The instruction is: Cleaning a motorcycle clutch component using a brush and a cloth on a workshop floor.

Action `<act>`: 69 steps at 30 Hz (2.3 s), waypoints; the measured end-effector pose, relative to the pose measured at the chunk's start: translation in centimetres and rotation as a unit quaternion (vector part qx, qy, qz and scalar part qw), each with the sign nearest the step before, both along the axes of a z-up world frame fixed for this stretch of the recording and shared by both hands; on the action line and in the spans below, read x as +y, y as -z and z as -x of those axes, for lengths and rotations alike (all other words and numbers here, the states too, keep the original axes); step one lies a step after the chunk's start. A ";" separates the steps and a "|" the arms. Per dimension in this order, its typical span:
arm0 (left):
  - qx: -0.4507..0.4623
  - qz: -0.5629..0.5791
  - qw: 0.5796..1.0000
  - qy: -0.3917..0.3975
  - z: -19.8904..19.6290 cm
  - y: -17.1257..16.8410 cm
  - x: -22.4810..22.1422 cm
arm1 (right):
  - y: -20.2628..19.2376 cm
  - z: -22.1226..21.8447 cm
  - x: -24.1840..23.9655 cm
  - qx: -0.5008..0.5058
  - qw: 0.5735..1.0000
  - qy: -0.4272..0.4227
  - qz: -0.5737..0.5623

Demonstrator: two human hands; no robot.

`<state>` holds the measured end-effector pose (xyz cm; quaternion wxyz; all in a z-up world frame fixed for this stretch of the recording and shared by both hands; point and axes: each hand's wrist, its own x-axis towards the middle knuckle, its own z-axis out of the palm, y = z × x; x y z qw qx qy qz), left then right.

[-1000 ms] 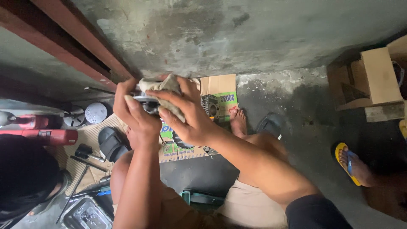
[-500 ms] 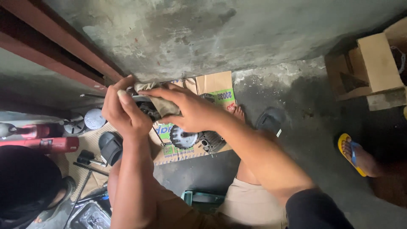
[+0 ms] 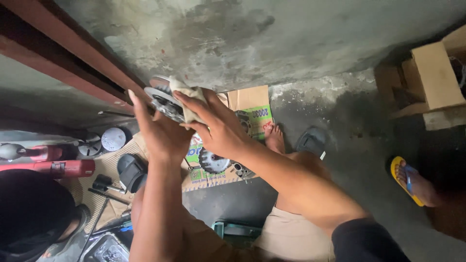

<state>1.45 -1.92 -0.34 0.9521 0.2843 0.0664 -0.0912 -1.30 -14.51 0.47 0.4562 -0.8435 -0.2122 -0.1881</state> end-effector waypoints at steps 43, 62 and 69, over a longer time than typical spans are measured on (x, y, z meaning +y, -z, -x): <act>-0.360 -0.483 0.716 -0.352 0.0 1.7 1.2 | -3.3 0.6 -2.1 0.047 0.990 -0.128 -0.030; -0.315 -0.502 0.727 -0.347 1.0 0.5 2.1 | -1.8 0.4 -2.9 0.091 0.980 -0.147 -0.097; -0.399 -0.507 0.705 -0.295 0.8 1.2 1.4 | -1.7 0.5 -1.7 0.066 0.984 -0.165 -0.026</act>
